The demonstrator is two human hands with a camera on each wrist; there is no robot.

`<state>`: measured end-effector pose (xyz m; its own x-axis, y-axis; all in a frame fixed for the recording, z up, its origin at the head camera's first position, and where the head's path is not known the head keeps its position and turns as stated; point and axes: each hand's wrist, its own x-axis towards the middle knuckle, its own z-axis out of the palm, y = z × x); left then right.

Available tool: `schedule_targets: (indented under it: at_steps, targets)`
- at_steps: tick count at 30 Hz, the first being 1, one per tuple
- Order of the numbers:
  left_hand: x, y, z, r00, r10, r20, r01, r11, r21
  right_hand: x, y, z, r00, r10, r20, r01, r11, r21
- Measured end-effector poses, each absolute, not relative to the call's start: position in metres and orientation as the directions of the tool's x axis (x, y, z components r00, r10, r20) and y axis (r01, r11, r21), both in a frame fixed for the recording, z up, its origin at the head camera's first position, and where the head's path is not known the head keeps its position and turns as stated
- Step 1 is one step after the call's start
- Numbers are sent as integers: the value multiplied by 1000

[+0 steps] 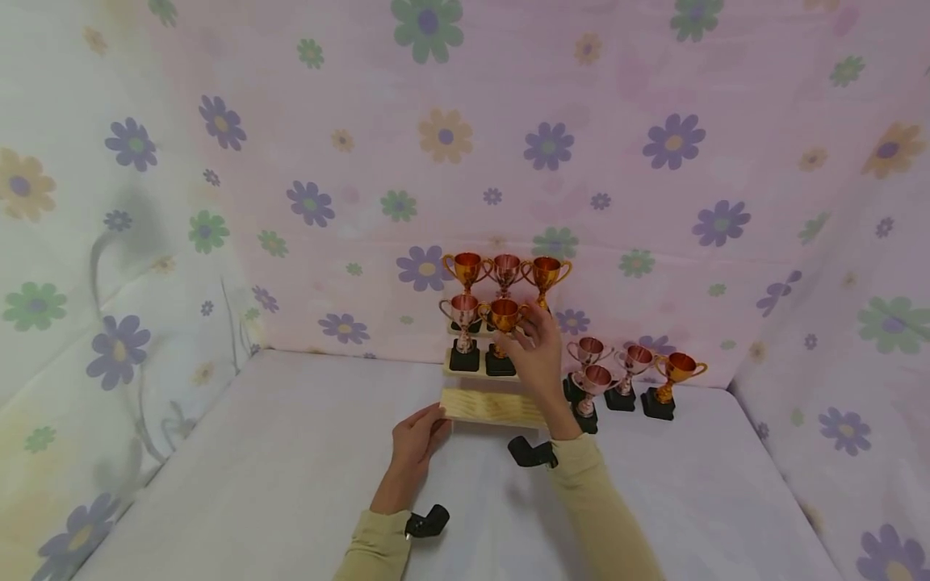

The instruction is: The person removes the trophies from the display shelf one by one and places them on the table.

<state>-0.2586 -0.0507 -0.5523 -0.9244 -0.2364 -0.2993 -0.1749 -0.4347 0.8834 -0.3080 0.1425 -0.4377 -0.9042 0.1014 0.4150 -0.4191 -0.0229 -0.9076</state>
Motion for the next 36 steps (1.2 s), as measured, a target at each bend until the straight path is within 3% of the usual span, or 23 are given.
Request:
schedule_targets:
  at_steps: [24, 36]
  targets:
    - [-260, -53, -551, -927, -221, -304, -185, -436, 881, -323, 136, -446, -891, 200, 409, -404, 66, -912]
    - [-258, -51, -552, -920, -237, -312, -190, -427, 884, -285, 133, -434, -811, 216, 543, -528, 127, -840]
